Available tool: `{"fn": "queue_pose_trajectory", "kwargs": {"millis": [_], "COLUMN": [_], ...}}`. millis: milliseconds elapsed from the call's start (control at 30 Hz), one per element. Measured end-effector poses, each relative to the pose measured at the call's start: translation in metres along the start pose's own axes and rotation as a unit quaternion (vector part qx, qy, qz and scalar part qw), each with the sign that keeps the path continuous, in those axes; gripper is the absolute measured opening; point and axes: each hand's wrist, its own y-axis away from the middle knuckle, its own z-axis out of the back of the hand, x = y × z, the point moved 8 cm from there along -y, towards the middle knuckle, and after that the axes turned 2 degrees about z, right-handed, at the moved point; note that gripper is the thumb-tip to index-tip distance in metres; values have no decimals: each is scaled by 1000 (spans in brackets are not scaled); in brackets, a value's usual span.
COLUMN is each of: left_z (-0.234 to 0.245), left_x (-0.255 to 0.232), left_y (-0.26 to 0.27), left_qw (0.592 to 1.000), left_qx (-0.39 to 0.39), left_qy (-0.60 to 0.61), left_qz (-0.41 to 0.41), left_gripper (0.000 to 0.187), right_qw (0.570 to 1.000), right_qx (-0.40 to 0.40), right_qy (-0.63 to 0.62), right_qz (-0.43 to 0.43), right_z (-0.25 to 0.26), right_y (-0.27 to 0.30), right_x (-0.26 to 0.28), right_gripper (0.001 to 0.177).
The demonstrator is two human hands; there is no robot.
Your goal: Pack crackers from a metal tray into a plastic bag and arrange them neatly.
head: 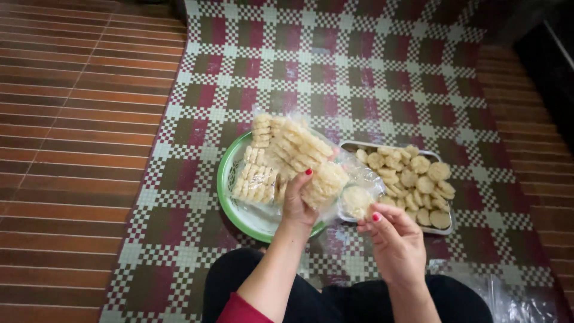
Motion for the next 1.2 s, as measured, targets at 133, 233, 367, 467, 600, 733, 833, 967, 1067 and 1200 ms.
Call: {"fn": "queue_pose_trajectory", "kwargs": {"millis": [133, 233, 367, 467, 600, 733, 833, 967, 1067, 1200], "left_z": [-4, 1, -10, -12, -9, -4, -10, -21, -18, -12], "left_x": [3, 4, 8, 14, 13, 28, 28, 33, 34, 30], "left_y": [-1, -1, 4, 6, 8, 6, 14, 16, 18, 21], "left_qw": [1000, 1000, 999, 997, 999, 994, 994, 994, 991, 991], "left_qx": [13, -14, 45, 57, 11, -10, -6, -6, -68, -111], "left_qy": [18, -5, 8, 14, -15, -41, -63, -38, -54, -10], "left_qz": [18, 13, 15, 42, 35, 99, 87, 98, 104, 75], "left_gripper": [74, 69, 59, 54, 51, 60, 60, 62, 67, 54], "right_qw": [999, 997, 997, 995, 958, 886, 834, 851, 837, 827], "right_qx": [-31, -42, -48, -42, -86, -104, -109, -103, -102, -55], "right_qy": [4, 19, 5, 30, 218, 345, 441, 414, 414, 463], "right_qz": [23, 54, 64, 91, 163, 291, 313, 305, 344, 313], "right_z": [5, -14, -23, -39, -51, -49, -55, -53, -47, -68], "right_y": [9, 2, -7, -9, -6, -4, -3, -1, 13, 22], "right_x": [-1, 12, 10, 17, 35, 42, 48, 52, 46, 20], "right_gripper": [20, 20, 11, 10, 14, 21, 27, 25, 11, 33]}}
